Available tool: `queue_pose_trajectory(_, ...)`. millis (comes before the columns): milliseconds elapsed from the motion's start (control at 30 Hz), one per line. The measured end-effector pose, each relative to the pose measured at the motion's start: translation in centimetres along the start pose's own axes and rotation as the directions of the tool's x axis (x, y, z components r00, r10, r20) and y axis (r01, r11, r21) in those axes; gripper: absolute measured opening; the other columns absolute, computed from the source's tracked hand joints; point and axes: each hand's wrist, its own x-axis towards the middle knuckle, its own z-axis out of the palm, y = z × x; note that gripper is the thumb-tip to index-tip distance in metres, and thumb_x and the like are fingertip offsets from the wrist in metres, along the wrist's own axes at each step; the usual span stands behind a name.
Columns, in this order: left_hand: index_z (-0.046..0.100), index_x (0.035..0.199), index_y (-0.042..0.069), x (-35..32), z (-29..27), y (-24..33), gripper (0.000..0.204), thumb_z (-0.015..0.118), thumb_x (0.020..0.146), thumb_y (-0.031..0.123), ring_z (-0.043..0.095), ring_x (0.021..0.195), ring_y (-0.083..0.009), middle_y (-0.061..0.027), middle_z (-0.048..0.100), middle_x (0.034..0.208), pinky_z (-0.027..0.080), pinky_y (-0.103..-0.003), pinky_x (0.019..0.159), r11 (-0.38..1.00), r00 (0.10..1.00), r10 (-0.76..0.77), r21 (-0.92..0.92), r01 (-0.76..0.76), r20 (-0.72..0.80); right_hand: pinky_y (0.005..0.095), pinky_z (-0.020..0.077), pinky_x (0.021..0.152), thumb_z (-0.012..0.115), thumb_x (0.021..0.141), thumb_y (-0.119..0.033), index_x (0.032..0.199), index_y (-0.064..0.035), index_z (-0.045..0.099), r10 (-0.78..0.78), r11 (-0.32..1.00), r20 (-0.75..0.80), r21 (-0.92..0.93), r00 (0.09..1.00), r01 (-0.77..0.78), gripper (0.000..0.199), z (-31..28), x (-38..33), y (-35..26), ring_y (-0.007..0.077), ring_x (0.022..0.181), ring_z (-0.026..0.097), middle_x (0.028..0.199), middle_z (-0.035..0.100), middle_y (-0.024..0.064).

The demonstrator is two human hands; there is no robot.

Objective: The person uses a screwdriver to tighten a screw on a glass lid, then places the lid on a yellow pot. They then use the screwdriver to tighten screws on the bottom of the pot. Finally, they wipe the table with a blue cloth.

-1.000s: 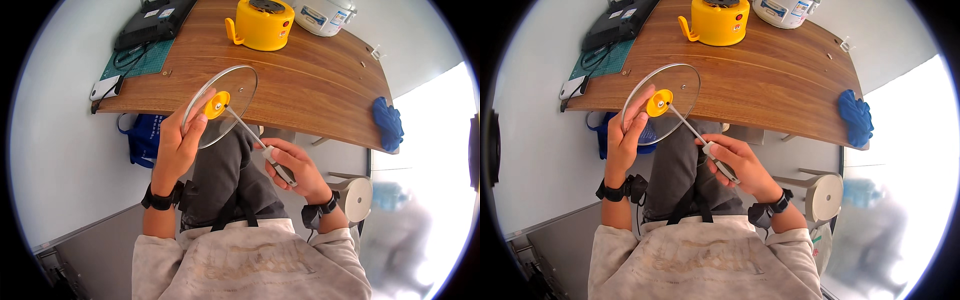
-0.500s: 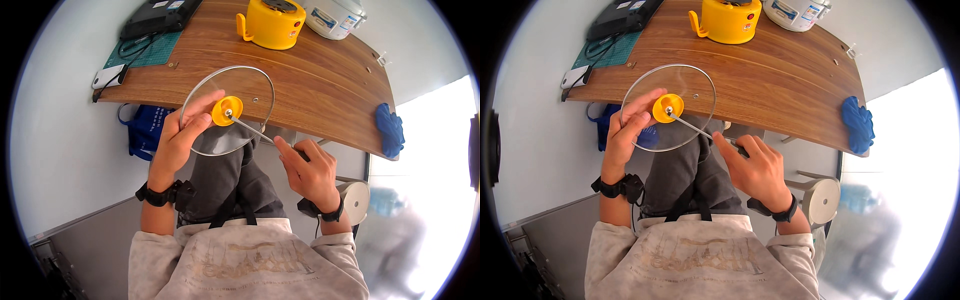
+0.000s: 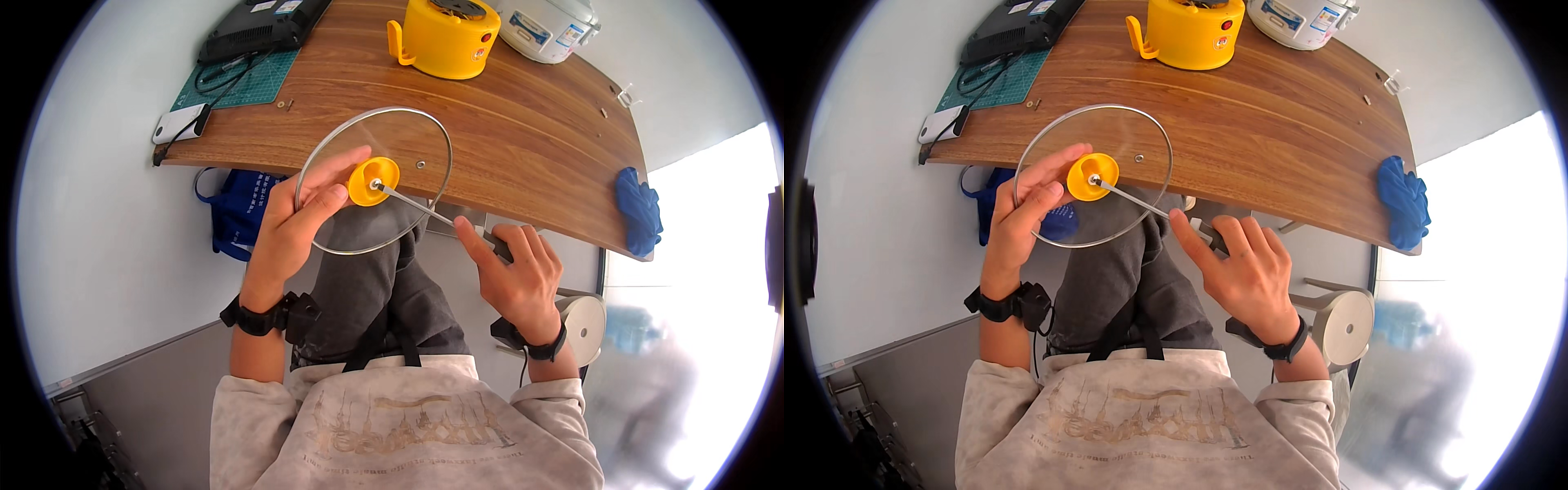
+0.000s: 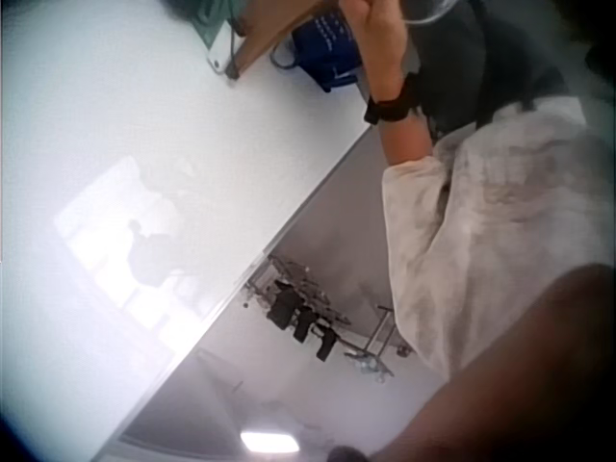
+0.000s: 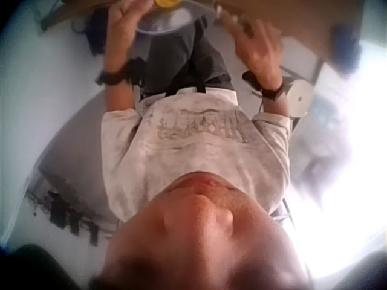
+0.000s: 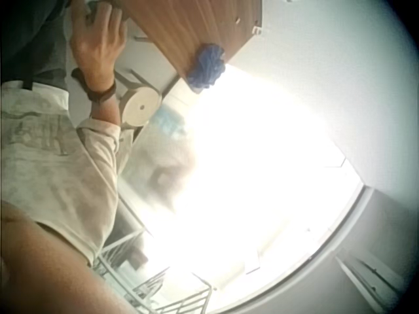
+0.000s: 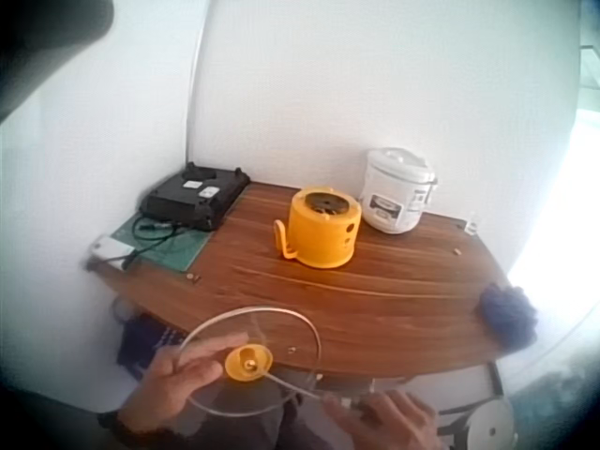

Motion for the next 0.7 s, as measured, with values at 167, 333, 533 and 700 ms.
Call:
queue_pose_trajectory(167, 0.051, 0.142, -0.003, -0.1, -0.1, 0.0, 0.043, 0.048, 0.101, 0.009, 0.055, 0.131, -0.0239, -0.0169, 0.057, 0.142, 0.044, -0.03, 0.108, 0.998, 0.999, -0.009, -0.055, 0.011, 0.035, 0.0262, 0.0402, 0.056, 0.067, 0.057, 0.001, 0.125, -0.0254, 0.071, -0.018, 1.0, 0.001, 0.007, 1.0, 0.018, 0.072, 0.0, 0.0, 0.1, 0.0131, 0.068, 0.048, 0.086, 0.048, 0.0009)
queue_pose_trajectory(333, 0.052, 0.141, -0.003, -0.1, 0.1, 0.3, 0.043, 0.049, 0.1, 0.009, 0.057, 0.127, -0.0197, -0.0157, 0.059, 0.139, 0.045, -0.027, 0.104, 1.0, 0.999, 0.01, -0.013, -0.009, 0.043, 0.0263, 0.0397, 0.056, 0.068, 0.058, 0.0, 0.124, -0.0245, 0.071, -0.028, 1.0, 0.025, 0.002, 0.999, 0.028, 0.07, -0.6, 0.4, 0.3, 0.0131, 0.068, 0.048, 0.085, 0.047, 0.0009)
queue_pose_trajectory(533, 0.054, 0.14, -0.001, -0.2, -0.1, 0.8, 0.043, 0.051, 0.099, 0.011, 0.062, 0.114, -0.0164, -0.0161, 0.066, 0.129, 0.046, -0.026, 0.097, 0.975, 0.996, -0.032, 0.222, 0.014, 0.078, 0.027, 0.0366, 0.053, 0.067, 0.064, -0.002, 0.121, -0.022, 0.071, -0.071, 0.996, 0.091, -0.051, 0.993, 0.076, 0.06, -2.6, 1.8, 0.2, 0.0128, 0.066, 0.046, 0.079, 0.042, 0.0003)
queue_pose_trajectory(700, 0.053, 0.14, -0.003, -0.6, 1.0, 1.9, 0.045, 0.05, 0.097, 0.009, 0.058, 0.125, -0.0222, -0.0179, 0.062, 0.135, 0.039, -0.03, 0.109, 0.96, 0.997, -0.03, 0.28, 0.009, 0.072, 0.0265, 0.0342, 0.05, 0.067, 0.068, -0.004, 0.119, -0.021, 0.071, -0.059, 0.996, 0.144, -0.059, 0.988, 0.068, 0.054, -3.7, 2.1, -0.1, 0.0117, 0.061, 0.044, 0.075, 0.038, -0.0003)
